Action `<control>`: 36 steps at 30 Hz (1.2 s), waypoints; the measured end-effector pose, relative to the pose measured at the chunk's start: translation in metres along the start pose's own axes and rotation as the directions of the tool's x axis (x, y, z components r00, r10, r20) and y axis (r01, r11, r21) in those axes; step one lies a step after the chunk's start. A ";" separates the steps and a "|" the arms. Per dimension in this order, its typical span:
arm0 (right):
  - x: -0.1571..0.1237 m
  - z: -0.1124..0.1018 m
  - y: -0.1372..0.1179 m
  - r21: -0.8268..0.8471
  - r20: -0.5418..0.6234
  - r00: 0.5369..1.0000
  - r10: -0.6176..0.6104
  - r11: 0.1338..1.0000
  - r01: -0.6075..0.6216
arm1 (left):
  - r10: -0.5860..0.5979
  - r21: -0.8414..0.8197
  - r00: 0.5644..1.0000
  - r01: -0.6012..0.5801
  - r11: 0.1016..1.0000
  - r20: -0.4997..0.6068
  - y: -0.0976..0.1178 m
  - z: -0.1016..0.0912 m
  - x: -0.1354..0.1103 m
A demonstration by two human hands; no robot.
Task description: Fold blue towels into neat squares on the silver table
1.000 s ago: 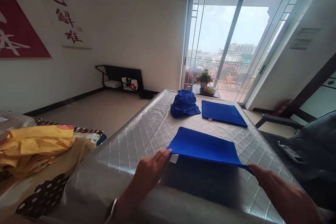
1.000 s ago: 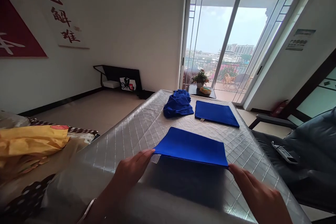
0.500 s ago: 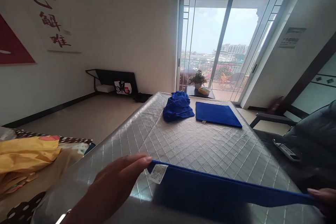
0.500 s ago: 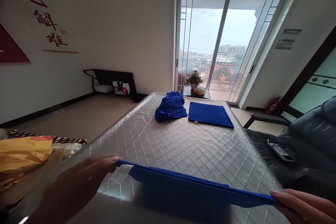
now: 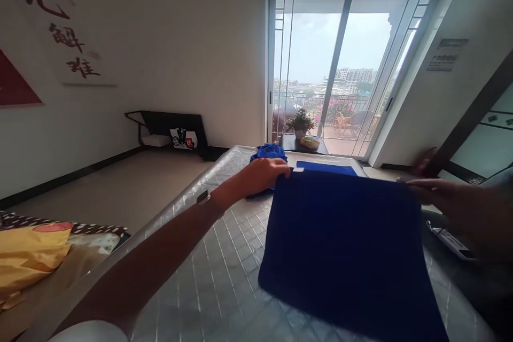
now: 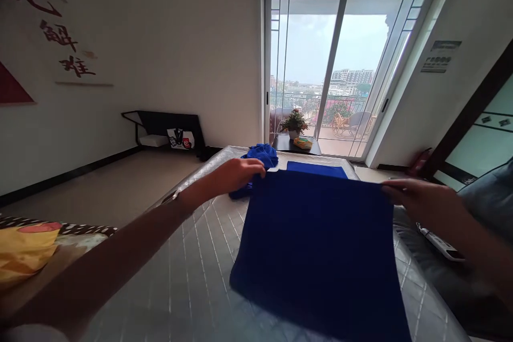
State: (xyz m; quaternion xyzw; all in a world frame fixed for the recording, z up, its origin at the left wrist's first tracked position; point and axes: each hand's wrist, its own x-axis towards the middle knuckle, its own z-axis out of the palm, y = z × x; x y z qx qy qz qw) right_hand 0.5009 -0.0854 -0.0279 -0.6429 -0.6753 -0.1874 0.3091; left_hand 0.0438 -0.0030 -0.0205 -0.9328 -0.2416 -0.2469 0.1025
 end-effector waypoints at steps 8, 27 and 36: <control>0.120 0.032 -0.005 -0.044 -0.228 0.958 0.174 0.981 -0.188 | -0.159 -0.051 0.856 0.154 0.987 -0.492 -0.082 0.059 0.131; -0.043 0.241 0.100 0.036 0.142 0.981 0.136 0.989 -0.142 | -0.126 -0.012 0.987 0.125 0.992 -0.103 -0.050 0.280 0.038; -0.046 0.254 0.107 -0.051 0.114 0.988 0.109 0.993 -0.103 | -0.212 -0.080 0.971 0.204 0.976 -0.108 -0.046 0.283 0.035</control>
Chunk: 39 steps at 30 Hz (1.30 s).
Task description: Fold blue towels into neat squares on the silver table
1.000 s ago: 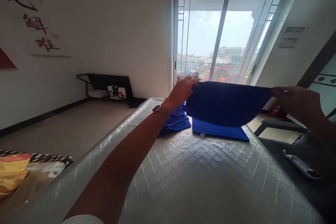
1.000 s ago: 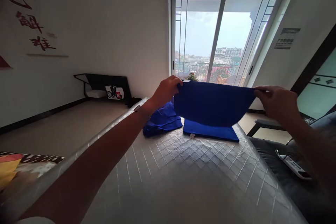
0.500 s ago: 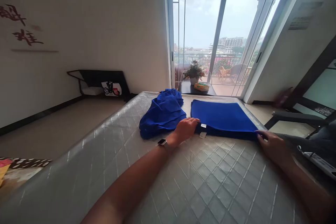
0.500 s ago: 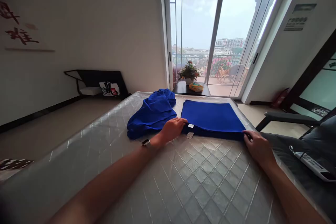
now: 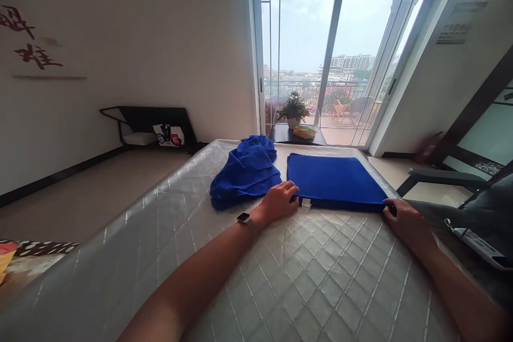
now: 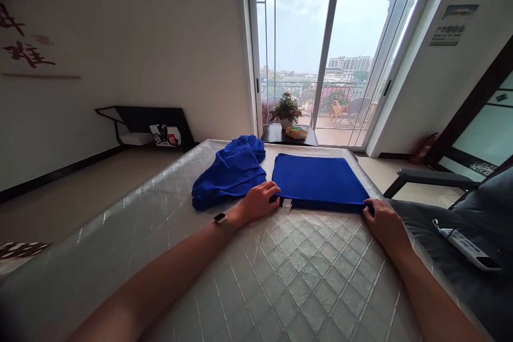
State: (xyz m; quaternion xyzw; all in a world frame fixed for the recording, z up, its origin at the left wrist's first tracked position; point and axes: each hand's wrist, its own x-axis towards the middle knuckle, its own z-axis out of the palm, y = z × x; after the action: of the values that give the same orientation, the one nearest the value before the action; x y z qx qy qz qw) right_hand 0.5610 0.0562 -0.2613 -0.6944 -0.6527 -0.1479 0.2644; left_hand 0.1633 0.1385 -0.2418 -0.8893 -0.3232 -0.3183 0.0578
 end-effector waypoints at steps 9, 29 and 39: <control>0.000 -0.004 -0.004 -0.046 -0.107 0.990 -0.090 0.995 0.086 | -0.049 0.003 0.996 0.050 0.999 -0.075 -0.001 -0.002 0.001; 0.007 0.003 0.003 0.189 0.194 0.971 -0.138 0.977 0.101 | -0.200 0.085 0.980 0.198 0.977 0.017 -0.024 -0.014 0.012; 0.009 0.006 0.010 0.189 0.104 0.980 -0.167 0.971 0.145 | -0.733 0.268 0.677 0.696 0.666 0.067 -0.138 -0.097 -0.020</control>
State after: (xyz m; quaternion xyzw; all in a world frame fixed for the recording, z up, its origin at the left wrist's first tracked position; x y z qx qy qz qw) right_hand 0.5708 0.0670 -0.2630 -0.6216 -0.7307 -0.0669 0.2744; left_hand 0.0160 0.2060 -0.1914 -0.7018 -0.6834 -0.2010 -0.0015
